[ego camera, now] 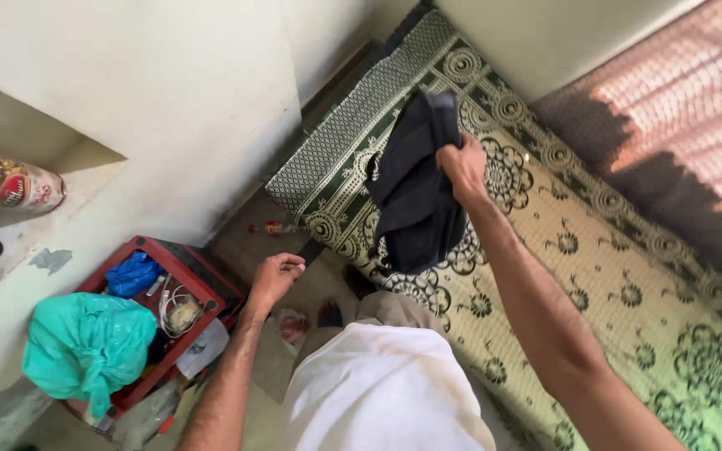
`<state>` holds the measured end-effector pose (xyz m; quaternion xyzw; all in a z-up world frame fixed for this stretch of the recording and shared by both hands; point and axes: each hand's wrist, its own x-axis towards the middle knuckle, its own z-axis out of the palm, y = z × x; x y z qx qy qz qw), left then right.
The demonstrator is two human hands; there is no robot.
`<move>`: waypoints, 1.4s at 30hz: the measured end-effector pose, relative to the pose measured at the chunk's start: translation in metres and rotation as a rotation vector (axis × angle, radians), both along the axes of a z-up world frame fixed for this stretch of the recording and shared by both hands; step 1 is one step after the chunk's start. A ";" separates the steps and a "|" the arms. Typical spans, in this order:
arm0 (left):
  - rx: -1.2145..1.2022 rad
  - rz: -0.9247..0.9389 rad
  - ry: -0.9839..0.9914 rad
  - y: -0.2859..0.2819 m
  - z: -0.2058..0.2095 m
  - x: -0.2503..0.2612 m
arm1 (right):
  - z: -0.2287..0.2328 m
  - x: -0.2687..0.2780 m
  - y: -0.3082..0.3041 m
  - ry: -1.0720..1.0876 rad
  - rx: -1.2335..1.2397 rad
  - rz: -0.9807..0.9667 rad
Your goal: Tidying up a bedroom by making the bed, organizing items, and disposing of trash.
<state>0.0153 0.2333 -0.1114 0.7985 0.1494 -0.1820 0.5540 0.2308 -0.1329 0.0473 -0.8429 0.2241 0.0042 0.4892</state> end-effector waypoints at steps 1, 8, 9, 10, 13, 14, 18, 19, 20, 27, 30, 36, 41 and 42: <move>-0.005 0.017 0.000 -0.001 -0.002 0.008 | 0.005 0.013 0.004 0.000 -0.005 0.017; -0.017 0.209 -0.007 -0.020 -0.001 0.031 | -0.010 0.073 0.056 -0.291 -0.188 0.309; 0.015 0.209 -0.024 -0.022 -0.003 0.033 | -0.021 0.078 0.065 -0.245 -0.209 0.349; 0.015 0.247 -0.005 -0.025 -0.008 0.029 | -0.048 0.081 0.068 -0.231 -0.204 0.388; -0.043 0.321 -0.017 -0.030 -0.019 0.020 | -0.137 0.086 0.074 -0.063 -0.308 0.501; 0.015 0.332 0.027 -0.032 -0.016 0.017 | -0.169 0.087 0.070 -0.015 -0.355 0.530; 0.123 0.365 0.186 -0.034 -0.040 -0.002 | -0.271 0.072 0.082 0.109 -0.393 0.664; 0.116 0.383 0.203 -0.031 -0.054 -0.011 | -0.273 0.058 0.099 0.121 -0.397 0.687; 0.087 0.410 0.191 -0.030 -0.067 -0.018 | -0.274 0.045 0.114 0.239 -0.353 0.693; 0.111 0.534 0.165 -0.008 -0.148 -0.072 | -0.338 -0.035 0.163 -0.136 -0.441 0.922; 0.163 0.555 0.336 -0.003 -0.188 -0.096 | -0.337 -0.066 0.203 0.087 -0.117 0.998; 0.267 0.367 0.433 0.001 -0.288 -0.143 | -0.459 -0.103 0.249 0.293 -0.013 1.196; 0.164 0.474 0.557 0.018 -0.340 -0.151 | -0.624 -0.095 0.250 0.376 -0.452 1.452; 0.180 0.457 0.586 0.024 -0.357 -0.149 | -0.645 -0.088 0.256 0.375 -0.388 1.411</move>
